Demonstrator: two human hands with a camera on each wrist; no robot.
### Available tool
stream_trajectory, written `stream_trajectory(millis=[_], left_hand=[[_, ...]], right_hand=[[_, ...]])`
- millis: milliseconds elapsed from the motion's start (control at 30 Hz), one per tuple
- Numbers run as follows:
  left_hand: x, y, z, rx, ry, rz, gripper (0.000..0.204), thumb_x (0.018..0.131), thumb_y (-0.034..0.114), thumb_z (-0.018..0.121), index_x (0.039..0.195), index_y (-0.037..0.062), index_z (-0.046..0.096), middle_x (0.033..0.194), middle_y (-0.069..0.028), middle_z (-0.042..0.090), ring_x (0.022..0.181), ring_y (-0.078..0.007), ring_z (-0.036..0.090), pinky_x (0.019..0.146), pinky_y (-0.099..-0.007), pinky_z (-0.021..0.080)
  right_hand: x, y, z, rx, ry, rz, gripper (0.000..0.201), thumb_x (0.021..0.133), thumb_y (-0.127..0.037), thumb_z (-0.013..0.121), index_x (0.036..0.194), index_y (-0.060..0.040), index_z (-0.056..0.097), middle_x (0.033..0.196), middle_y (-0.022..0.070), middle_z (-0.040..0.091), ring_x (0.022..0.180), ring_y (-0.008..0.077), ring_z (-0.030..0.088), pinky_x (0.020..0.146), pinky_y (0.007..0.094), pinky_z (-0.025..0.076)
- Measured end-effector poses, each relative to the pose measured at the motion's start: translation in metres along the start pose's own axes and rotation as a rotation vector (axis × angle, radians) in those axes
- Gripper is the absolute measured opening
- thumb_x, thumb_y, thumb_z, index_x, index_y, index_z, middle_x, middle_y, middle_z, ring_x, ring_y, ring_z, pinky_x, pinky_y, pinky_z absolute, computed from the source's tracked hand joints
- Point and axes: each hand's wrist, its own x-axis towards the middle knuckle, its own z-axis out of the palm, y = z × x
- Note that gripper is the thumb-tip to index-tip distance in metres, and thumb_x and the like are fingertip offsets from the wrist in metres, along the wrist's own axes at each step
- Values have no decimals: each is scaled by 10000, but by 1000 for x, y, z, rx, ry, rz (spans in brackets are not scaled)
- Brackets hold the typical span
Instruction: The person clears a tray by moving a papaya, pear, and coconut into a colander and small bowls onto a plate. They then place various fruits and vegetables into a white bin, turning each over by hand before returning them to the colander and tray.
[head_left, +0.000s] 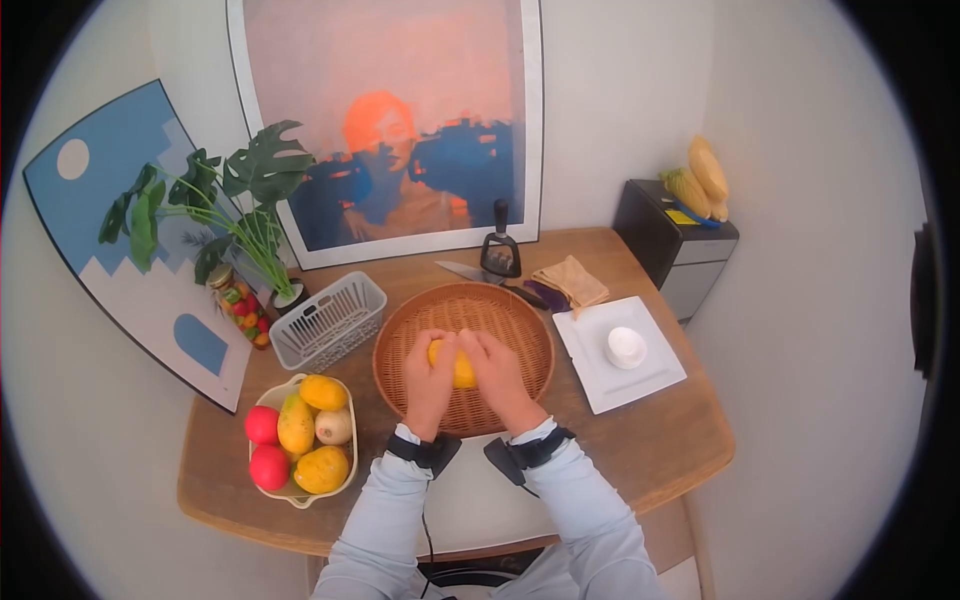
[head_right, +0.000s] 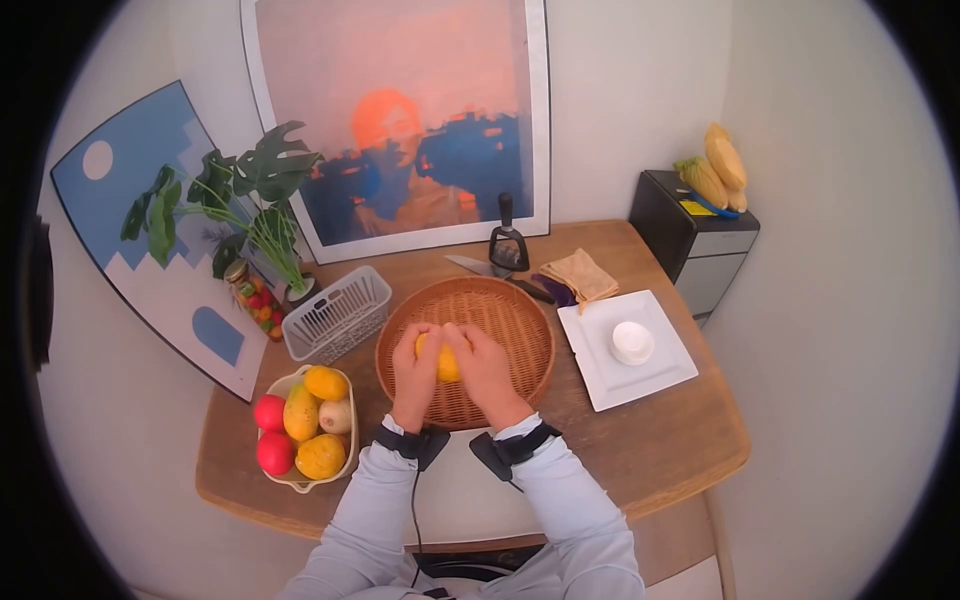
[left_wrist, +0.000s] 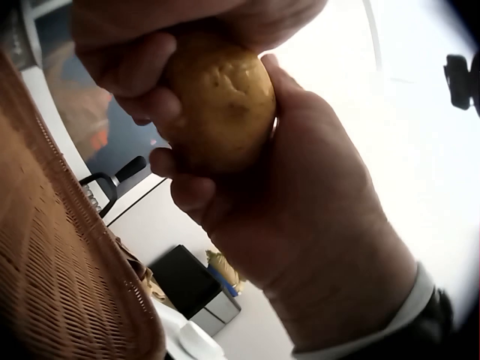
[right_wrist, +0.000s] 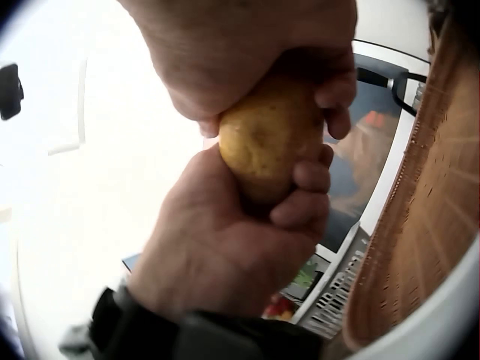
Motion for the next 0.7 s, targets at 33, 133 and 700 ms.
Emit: stream_trajectory(millis=[33, 133, 700], left_hand=[[1, -8, -1, -39, -2, -36, 245, 983, 239, 575, 1011, 2, 633, 875, -49, 615, 818, -122, 584, 711, -271, 473], [1, -2, -8, -416, -12, -243, 213, 985, 206, 580, 1010, 0, 632, 893, -55, 615, 824, -117, 584, 724, -270, 475], [-2, 12, 3, -104, -37, -26, 279, 1000, 297, 607, 1021, 20, 626, 906, -24, 615, 815, -99, 564, 708, -252, 469]], right_hand=[[-2, -1, 0, -147, 50, -138, 351, 913, -304, 655, 1163, -57, 642, 1100, 147, 638, 959, 346, 643, 832, 402, 525], [-7, -51, -5, -389, -4, -465, 312, 941, -267, 612, 1145, -33, 651, 1085, 167, 651, 977, 337, 642, 835, 400, 522], [1, -13, 0, 119, 9, 124, 344, 947, -290, 620, 1149, -11, 625, 1078, 197, 648, 977, 373, 635, 849, 404, 517]])
